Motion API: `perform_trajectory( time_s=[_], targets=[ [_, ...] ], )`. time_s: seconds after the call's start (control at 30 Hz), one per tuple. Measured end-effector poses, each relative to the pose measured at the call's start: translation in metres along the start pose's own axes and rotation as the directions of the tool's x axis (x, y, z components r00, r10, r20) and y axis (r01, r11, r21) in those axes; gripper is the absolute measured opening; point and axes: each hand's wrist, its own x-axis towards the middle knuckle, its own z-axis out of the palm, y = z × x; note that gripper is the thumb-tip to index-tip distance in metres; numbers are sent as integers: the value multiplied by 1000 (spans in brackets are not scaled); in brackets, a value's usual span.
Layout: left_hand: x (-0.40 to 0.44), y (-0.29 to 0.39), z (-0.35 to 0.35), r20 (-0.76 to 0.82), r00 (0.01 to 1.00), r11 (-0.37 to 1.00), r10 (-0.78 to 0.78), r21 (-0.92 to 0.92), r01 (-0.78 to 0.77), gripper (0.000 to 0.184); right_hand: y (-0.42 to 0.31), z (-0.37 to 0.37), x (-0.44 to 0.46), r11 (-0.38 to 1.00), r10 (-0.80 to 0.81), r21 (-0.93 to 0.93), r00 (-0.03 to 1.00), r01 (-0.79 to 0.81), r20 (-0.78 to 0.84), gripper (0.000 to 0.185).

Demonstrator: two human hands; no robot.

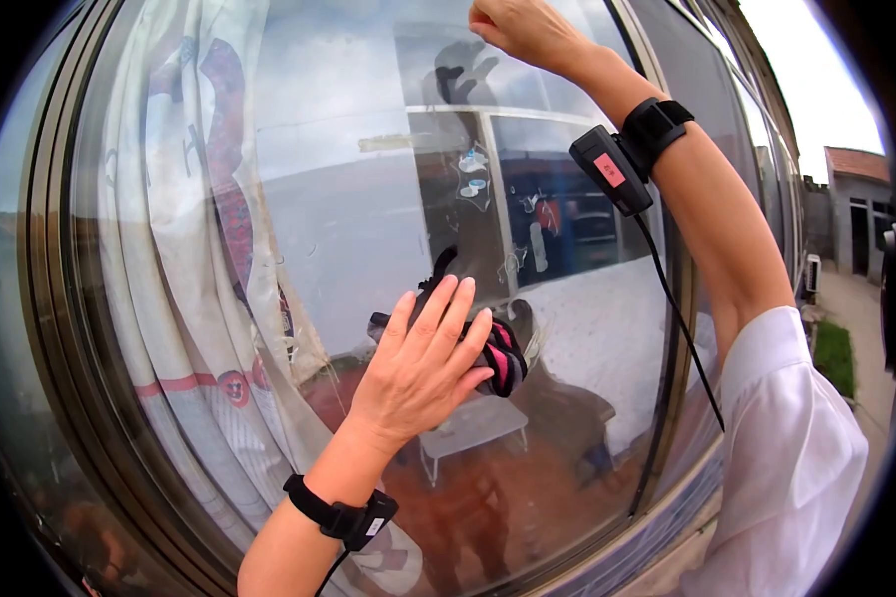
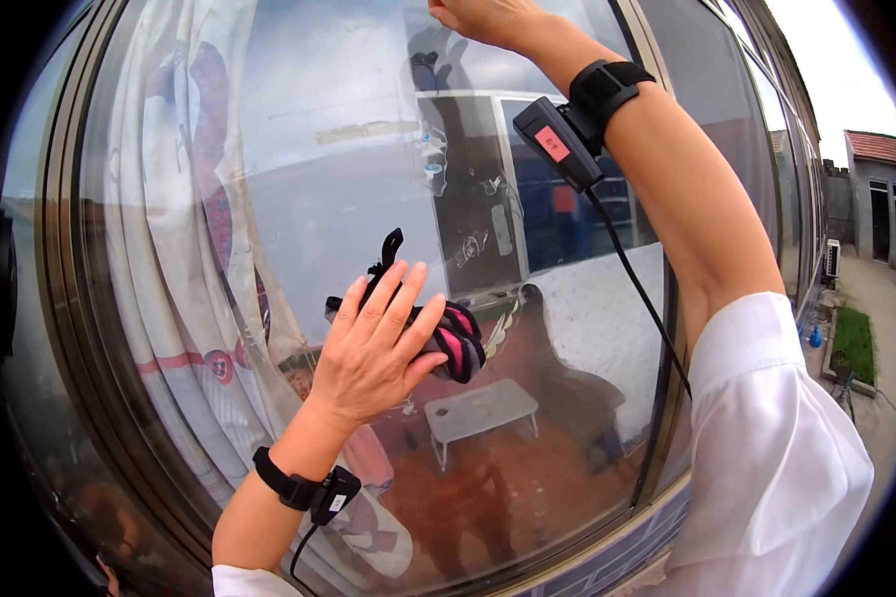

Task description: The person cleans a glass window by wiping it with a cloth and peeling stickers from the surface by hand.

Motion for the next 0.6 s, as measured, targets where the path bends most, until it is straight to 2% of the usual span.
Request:
perform_trajectory(
  time_s=[0.07, 0.13, 0.23, 0.3, 0.37, 0.4, 0.5, 0.57, 0.6],
  targets=[
    [0, 0, 0, -1, 1000, 1000, -2, -2, 2, 54, -10, -17, 4, 999, 16, 44, 1000, -16, -1, 22],
    [0, 0, 0, 8, 1000, 1000, 4, -5, -4, 54, -18, -28, 0, 982, 146, 91, 974, -164, 176, 25],
    [1, 0, 0, 11, 1000, 1000, 10, -3, -10, 53, -20, -19, -19, 972, 172, 139, 976, -191, 133, 26],
    [0, 0, 1, 8, 1000, 1000, 7, -6, -7, 53, -18, -15, -27, 967, 164, 177, 979, -184, 118, 25],
    [0, 0, 0, 10, 1000, 1000, 7, -13, -7, 53, -21, -15, -33, 983, 68, 163, 995, -79, 75, 23],
    [1, -1, 0, 5, 1000, 1000, 8, -15, -7, 53, -22, -15, -35, 983, 70, 164, 995, -81, 75, 23],
    [1, 0, 2, -6, 1000, 1000, 17, 4, -17, 53, -24, -15, -32, 993, 32, 107, 997, -39, 66, 23],
    [1, 0, 2, -8, 1000, 1000, 17, 9, -17, 52, -29, -17, -32, 998, 59, -30, 996, -57, 60, 15],
    [1, -1, 1, -3, 1000, 1000, 15, 9, -15, 52, -31, -17, -32, 998, 59, -31, 997, -57, 58, 15]
  ],
)
